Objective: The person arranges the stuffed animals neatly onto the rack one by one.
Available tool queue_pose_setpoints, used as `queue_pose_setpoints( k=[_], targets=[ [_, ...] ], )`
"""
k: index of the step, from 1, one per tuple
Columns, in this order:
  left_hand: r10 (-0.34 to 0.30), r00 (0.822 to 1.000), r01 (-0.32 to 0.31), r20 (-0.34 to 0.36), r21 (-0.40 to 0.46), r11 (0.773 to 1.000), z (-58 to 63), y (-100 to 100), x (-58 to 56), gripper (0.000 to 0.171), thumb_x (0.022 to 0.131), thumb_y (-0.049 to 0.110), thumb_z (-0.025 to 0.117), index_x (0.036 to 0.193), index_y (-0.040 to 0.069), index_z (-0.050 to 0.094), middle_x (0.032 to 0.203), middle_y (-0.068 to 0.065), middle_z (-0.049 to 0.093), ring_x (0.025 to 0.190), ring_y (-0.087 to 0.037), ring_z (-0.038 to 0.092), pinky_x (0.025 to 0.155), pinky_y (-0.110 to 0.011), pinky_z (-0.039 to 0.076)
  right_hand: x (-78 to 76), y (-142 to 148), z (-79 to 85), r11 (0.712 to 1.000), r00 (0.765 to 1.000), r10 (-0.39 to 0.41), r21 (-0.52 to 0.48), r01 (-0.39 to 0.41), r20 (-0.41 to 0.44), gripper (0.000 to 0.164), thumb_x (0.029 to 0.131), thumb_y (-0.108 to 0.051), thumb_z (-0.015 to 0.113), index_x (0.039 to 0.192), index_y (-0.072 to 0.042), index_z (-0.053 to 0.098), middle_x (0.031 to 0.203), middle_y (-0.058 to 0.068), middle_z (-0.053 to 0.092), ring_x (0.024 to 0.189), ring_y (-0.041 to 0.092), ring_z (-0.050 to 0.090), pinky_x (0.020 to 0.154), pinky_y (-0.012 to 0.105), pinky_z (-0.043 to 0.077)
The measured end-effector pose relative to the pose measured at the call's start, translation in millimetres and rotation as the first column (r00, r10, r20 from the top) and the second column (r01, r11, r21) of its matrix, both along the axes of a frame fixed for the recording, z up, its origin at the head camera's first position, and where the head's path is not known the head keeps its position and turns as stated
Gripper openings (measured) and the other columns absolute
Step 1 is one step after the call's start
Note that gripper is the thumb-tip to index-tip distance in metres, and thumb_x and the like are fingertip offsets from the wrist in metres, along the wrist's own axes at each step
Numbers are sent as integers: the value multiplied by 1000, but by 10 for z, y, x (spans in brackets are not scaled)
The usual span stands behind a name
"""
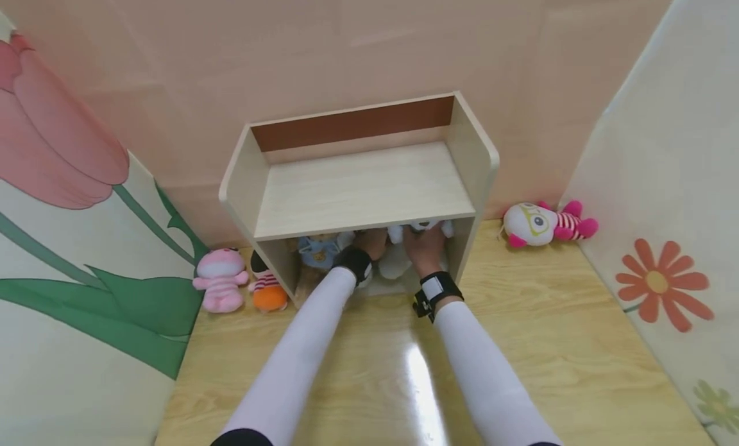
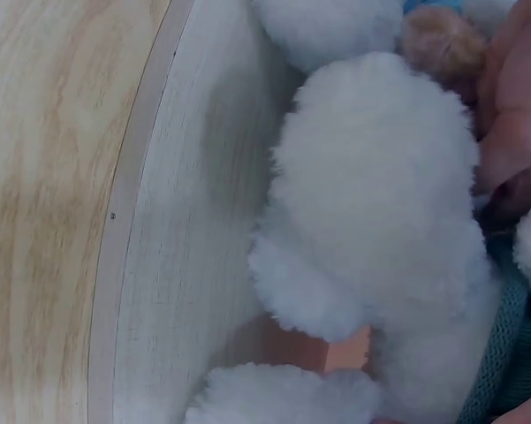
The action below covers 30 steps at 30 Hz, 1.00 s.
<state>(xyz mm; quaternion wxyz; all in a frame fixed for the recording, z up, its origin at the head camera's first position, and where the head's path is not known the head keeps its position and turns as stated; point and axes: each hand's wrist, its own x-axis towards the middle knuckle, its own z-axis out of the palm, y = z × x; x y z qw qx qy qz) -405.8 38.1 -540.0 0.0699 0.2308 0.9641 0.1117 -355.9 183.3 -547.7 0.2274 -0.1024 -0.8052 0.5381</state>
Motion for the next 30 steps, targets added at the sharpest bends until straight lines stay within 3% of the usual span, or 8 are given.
queue_pose_setpoints(
  k=[6, 10, 13, 18, 21, 24, 27, 30],
  targets=[
    [3, 1000, -4, 15, 63, 998, -42, 39, 11, 39, 101, 23, 53, 139, 15, 49, 136, -7, 55, 124, -24, 48, 106, -49, 34, -33, 75, -49, 1000, 999, 0, 1, 0, 35, 67, 93, -25, 66, 147, -11, 30, 136, 22, 53, 130, 31, 51, 108, 47, 41],
    [-15, 1000, 14, 9, 86, 996, -11, 41, 5, 35, 97, 16, 56, 132, 11, 53, 128, -8, 60, 122, -23, 52, 108, -43, 38, -68, 101, -71, 1000, 999, 23, 17, -24, 31, 61, 93, -22, 65, 144, -10, 34, 134, 20, 54, 128, 31, 52, 106, 48, 43],
    [-42, 998, 45, -35, 93, 995, 23, 33, -17, 33, 98, 20, 57, 130, 11, 56, 124, -7, 62, 120, -22, 55, 107, -38, 41, -104, 111, -77, 999, 999, 31, 23, -31, 27, 58, 92, -17, 65, 142, -8, 36, 134, 19, 54, 128, 30, 52, 106, 47, 42],
    [-32, 998, 36, -48, 85, 996, 33, 30, -68, 39, 97, 26, 58, 134, 13, 56, 132, -7, 60, 126, -22, 52, 111, -41, 37, -120, 127, -30, 999, 998, 49, 20, -50, 39, 59, 90, -11, 67, 141, -4, 37, 136, 19, 52, 131, 30, 48, 110, 45, 39],
    [23, 999, -25, 25, 69, 997, 10, 38, -92, 40, 93, 29, 61, 128, 10, 62, 131, -7, 64, 122, -22, 56, 110, -41, 39, -48, 117, 42, 995, 992, 84, 40, -88, 90, 74, 87, -10, 71, 147, -4, 28, 141, 22, 47, 136, 33, 43, 113, 46, 35],
    [84, 992, -86, 90, 19, 996, -28, 44, -120, 44, 91, 34, 63, 125, 7, 66, 132, -8, 64, 122, -24, 57, 110, -43, 38, 99, 66, 88, 988, 979, 103, 99, -122, 176, 103, 83, -16, 79, 156, -5, 6, 142, 29, 45, 133, 40, 45, 109, 49, 39],
    [111, 988, -106, 103, -51, 993, -77, 43, -140, 42, 94, 36, 60, 123, 8, 68, 132, -8, 65, 121, -24, 58, 109, -45, 40, 290, -42, 73, 962, 963, 28, 255, -99, 267, 125, 80, -31, 84, 156, -1, -11, 132, 40, 47, 122, 52, 50, 97, 58, 46],
    [98, 991, -90, 94, -83, 992, -77, 102, -134, 38, 92, 34, 63, 120, 9, 69, 131, -8, 65, 120, -24, 59, 107, -46, 42, 459, -139, 33, 910, 960, -97, 414, -20, 261, 134, 75, -50, 84, 157, 3, -8, 129, 46, 45, 116, 58, 49, 88, 64, 47]
  ],
)
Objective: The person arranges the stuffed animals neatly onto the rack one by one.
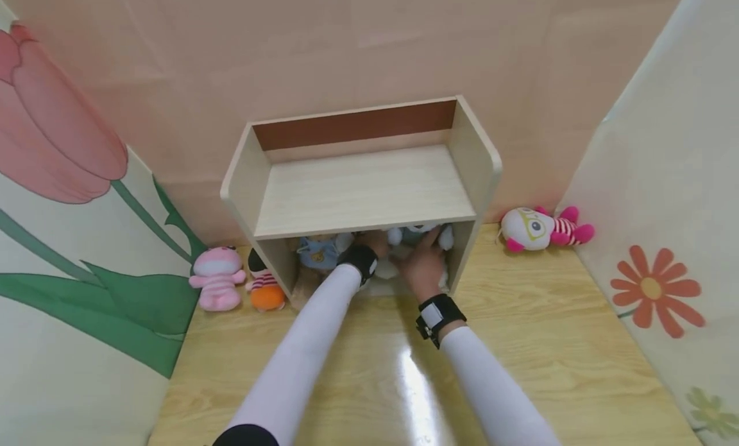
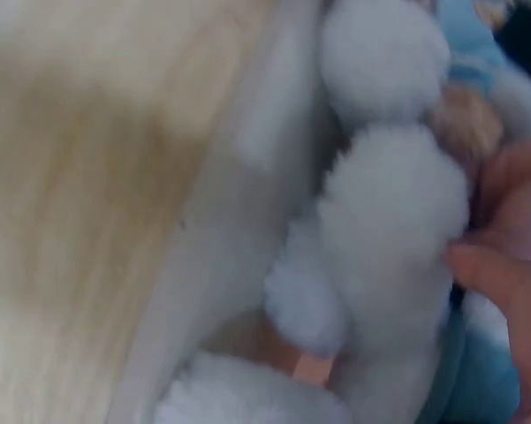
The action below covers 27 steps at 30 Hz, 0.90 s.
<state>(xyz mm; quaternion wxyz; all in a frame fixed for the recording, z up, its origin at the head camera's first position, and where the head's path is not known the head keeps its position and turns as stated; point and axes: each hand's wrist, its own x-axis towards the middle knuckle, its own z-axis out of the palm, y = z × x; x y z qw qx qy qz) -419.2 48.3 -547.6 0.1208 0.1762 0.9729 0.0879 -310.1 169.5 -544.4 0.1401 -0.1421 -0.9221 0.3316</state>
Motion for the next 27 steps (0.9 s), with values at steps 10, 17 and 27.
queue_pose_setpoints(
  k=[10, 17, 27],
  targets=[
    [62, 997, -64, -39, -49, 997, -106, 32, 59, 39, 107, 22, 37, 121, 4, 68, 131, -14, 64, 123, -29, 58, 100, -47, 48, 112, -454, -183, 949, 998, 10, 315, -27, 56, 64, 87, -37, 71, 139, -7, 49, 129, 38, 47, 115, 56, 50, 84, 67, 45],
    [-66, 996, 58, -65, -109, 992, -113, 7, 8, 32, 103, 17, 41, 106, 9, 72, 120, -9, 69, 113, -23, 63, 95, -39, 51, 92, -265, -186, 917, 986, 134, 365, -163, 104, 41, 92, -17, 66, 132, -12, 59, 132, 34, 49, 121, 53, 49, 93, 65, 44],
    [-152, 983, 146, -100, -66, 987, -55, -57, 12, 22, 97, 15, 53, 101, 9, 74, 110, -10, 73, 103, -25, 68, 91, -37, 54, -14, -177, -162, 928, 961, 166, 294, -228, 223, 46, 90, -20, 71, 134, -16, 58, 135, 33, 49, 124, 52, 45, 96, 66, 41]
  ],
)
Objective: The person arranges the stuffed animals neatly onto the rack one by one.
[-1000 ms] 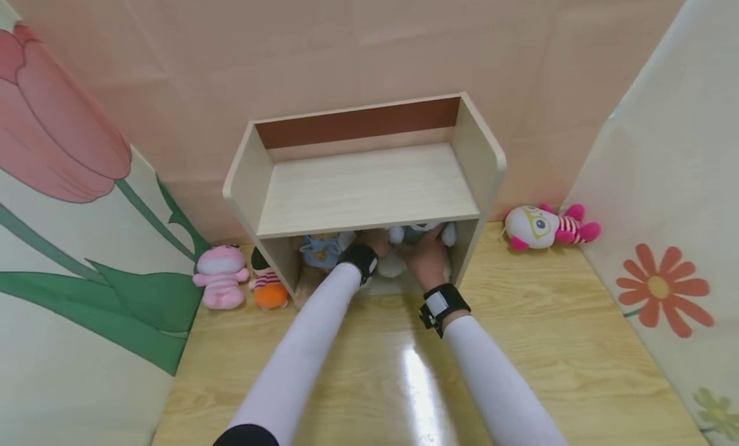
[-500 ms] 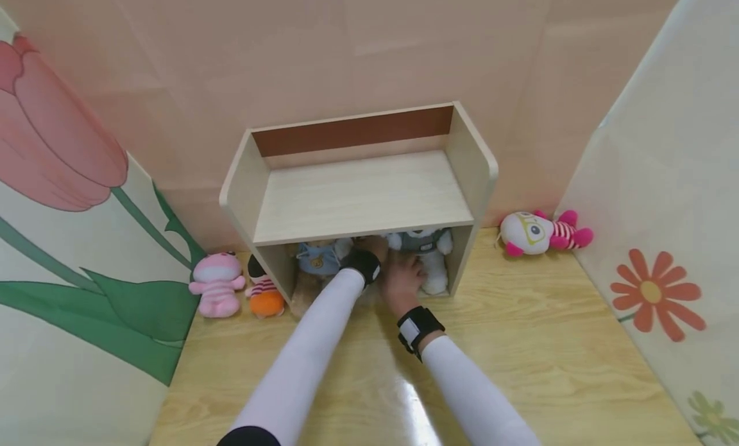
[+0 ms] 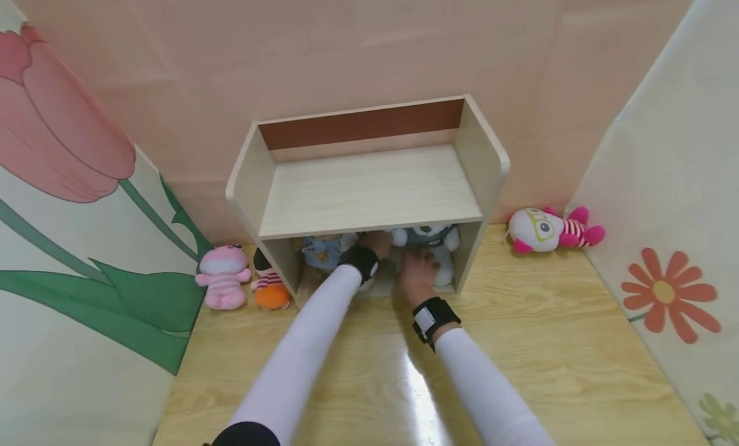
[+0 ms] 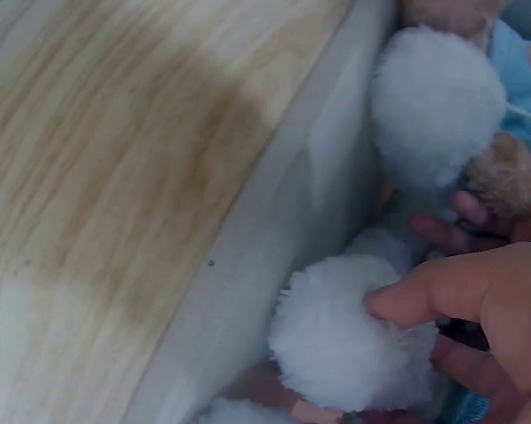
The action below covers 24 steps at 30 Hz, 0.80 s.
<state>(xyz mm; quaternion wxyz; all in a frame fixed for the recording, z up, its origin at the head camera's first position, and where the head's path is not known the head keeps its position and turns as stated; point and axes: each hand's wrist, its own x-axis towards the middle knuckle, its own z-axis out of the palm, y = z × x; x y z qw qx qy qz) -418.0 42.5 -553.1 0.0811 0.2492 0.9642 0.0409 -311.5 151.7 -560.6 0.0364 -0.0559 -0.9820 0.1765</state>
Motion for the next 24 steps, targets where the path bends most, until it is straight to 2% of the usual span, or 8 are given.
queue_pose_setpoints(
  k=[5, 8, 10, 13, 16, 20, 23, 24],
  targets=[
    [63, 995, -57, 81, -82, 995, -63, 22, -13, 33, 103, 18, 42, 113, 7, 71, 123, -13, 69, 114, -28, 64, 98, -46, 50, 33, 4, 50, 997, 1000, 12, -77, -12, 9, 50, 86, -17, 73, 134, -15, 57, 130, 31, 52, 117, 51, 50, 93, 65, 43],
    [103, 986, -87, 130, -122, 989, -105, 39, -41, 37, 104, 21, 39, 116, 7, 70, 125, -14, 68, 116, -28, 63, 97, -51, 49, 56, 6, 71, 992, 1000, 22, -122, -19, 22, 58, 83, -16, 74, 137, -13, 53, 130, 31, 51, 117, 52, 50, 94, 65, 43],
    [94, 987, -77, 129, -134, 988, -144, 53, -78, 34, 104, 22, 41, 113, 8, 71, 120, -13, 69, 111, -27, 65, 92, -50, 52, 61, 16, 75, 991, 999, 22, -135, -19, 26, 62, 82, -17, 74, 139, -12, 51, 131, 32, 49, 118, 52, 49, 95, 65, 42],
    [79, 991, -65, 110, -122, 990, -211, 78, -143, 31, 103, 23, 43, 104, 11, 72, 113, -11, 72, 103, -24, 67, 86, -45, 55, 57, 51, 70, 992, 1000, 19, -125, -20, -4, 64, 82, -16, 75, 140, -10, 48, 130, 32, 49, 116, 52, 50, 93, 65, 43],
    [77, 990, -66, 122, -86, 994, -225, 97, -185, 31, 102, 29, 45, 98, 14, 72, 109, -8, 73, 98, -22, 68, 82, -42, 55, 54, 97, 48, 992, 999, 18, -124, -24, -51, 68, 80, -13, 76, 140, -8, 45, 127, 33, 51, 111, 53, 53, 89, 65, 45],
    [156, 970, -156, 185, -17, 988, -213, 122, -207, 34, 100, 38, 47, 106, 16, 73, 120, -5, 70, 106, -21, 65, 90, -43, 52, 58, 150, 1, 992, 993, 30, -116, -43, -115, 79, 78, -10, 76, 145, -10, 34, 122, 33, 53, 102, 53, 57, 82, 64, 48],
    [216, 951, -219, 221, -11, 976, -269, 176, -297, 36, 99, 39, 50, 118, 15, 70, 128, -5, 67, 115, -22, 63, 96, -45, 50, 60, 176, -22, 993, 985, 38, -102, -56, -169, 91, 78, -7, 78, 152, -16, 25, 122, 34, 52, 92, 51, 60, 75, 62, 50],
    [226, 949, -226, 222, -25, 974, -328, 200, -361, 37, 100, 37, 51, 122, 14, 69, 129, -6, 67, 116, -23, 63, 96, -47, 50, 62, 179, -24, 993, 982, 42, -102, -62, -186, 94, 79, -5, 78, 154, -18, 22, 123, 34, 52, 88, 50, 60, 72, 61, 51]
  ],
)
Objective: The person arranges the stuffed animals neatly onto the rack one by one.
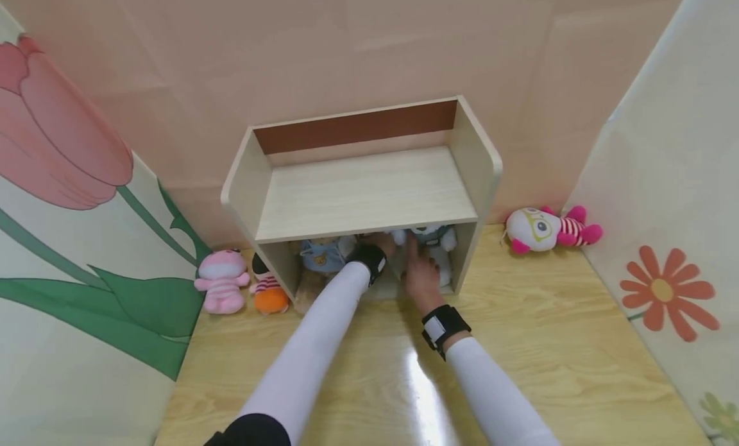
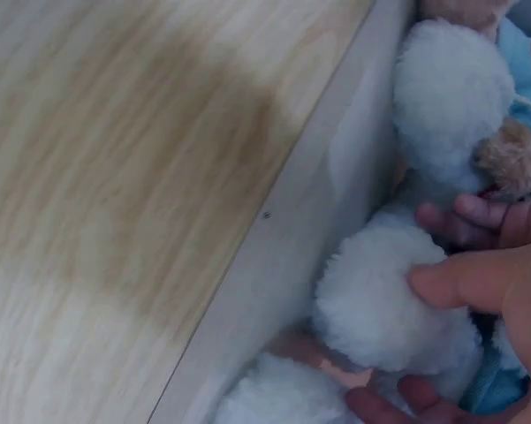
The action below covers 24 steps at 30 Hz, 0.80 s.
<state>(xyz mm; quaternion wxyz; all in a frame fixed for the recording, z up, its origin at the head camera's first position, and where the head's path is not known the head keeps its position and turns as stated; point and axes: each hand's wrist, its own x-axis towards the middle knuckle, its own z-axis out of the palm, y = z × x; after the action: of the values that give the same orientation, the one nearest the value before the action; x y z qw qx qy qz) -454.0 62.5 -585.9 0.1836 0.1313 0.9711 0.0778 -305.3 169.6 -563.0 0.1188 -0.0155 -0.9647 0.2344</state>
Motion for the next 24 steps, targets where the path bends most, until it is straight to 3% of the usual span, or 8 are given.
queue_pose_setpoints(
  k=[6, 8, 12, 13, 16, 19, 21, 24],
  targets=[
    [-71, 971, 57, -226, -70, 996, -678, 5, -365, 47, 107, 31, 31, 113, 10, 72, 111, -14, 73, 101, -28, 69, 83, -59, 53, 0, -7, 8, 998, 996, 53, -22, -55, -66, 99, 81, 2, 73, 159, -24, 20, 121, 36, 52, 72, 45, 59, 58, 55, 50],
    [-60, 976, 50, -210, -52, 997, -705, -28, -370, 46, 108, 26, 30, 110, 9, 73, 108, -14, 73, 99, -27, 70, 84, -54, 54, -5, -11, 24, 998, 996, 58, -22, -60, -63, 98, 80, 2, 74, 159, -22, 21, 119, 37, 53, 71, 46, 59, 56, 55, 50],
    [-10, 989, 14, -147, 30, 999, -159, -48, 7, 36, 106, 18, 38, 113, 3, 70, 114, -18, 70, 105, -28, 68, 90, -43, 54, -37, -7, 93, 999, 999, 50, -17, -50, 3, 98, 79, 2, 75, 158, -20, 22, 117, 36, 53, 75, 46, 61, 55, 54, 50],
    [17, 994, -13, -104, 32, 999, 102, -31, 166, 31, 103, 15, 46, 119, 0, 67, 121, -19, 68, 111, -30, 66, 95, -44, 52, -53, -4, 116, 999, 999, 46, -15, -45, 30, 99, 78, 2, 76, 158, -20, 22, 118, 36, 53, 77, 46, 61, 55, 53, 51],
    [46, 986, -34, -162, 76, 997, 275, 1, 283, 41, 100, 26, 53, 128, -2, 62, 128, -21, 65, 115, -35, 63, 95, -55, 50, -112, 11, 195, 999, 994, 36, -18, -34, 105, 103, 77, 3, 76, 158, -21, 19, 116, 34, 54, 81, 45, 63, 55, 50, 52],
    [85, 967, -66, -241, 87, 994, 168, 67, 228, 51, 94, 31, 59, 134, -1, 58, 131, -21, 63, 117, -41, 61, 93, -68, 44, -162, 20, 240, 1000, 988, 16, -23, -13, 151, 104, 77, 3, 77, 158, -24, 18, 115, 32, 56, 85, 44, 63, 56, 49, 52],
    [148, 935, -122, -322, 100, 987, -359, 119, -82, 56, 93, 36, 58, 137, 1, 56, 131, -23, 62, 118, -48, 57, 91, -76, 38, -177, 26, 227, 1000, 988, 3, -17, 0, 153, 103, 77, 2, 77, 158, -25, 19, 113, 31, 56, 84, 45, 63, 57, 51, 52],
    [204, 910, -174, -361, 113, 978, -568, 170, -169, 54, 93, 37, 53, 135, 4, 58, 130, -22, 63, 118, -49, 57, 91, -79, 35, -177, 34, 153, 1000, 992, -11, 5, 11, 129, 102, 77, 1, 77, 157, -26, 20, 111, 31, 56, 83, 45, 62, 55, 51, 51]
  ],
)
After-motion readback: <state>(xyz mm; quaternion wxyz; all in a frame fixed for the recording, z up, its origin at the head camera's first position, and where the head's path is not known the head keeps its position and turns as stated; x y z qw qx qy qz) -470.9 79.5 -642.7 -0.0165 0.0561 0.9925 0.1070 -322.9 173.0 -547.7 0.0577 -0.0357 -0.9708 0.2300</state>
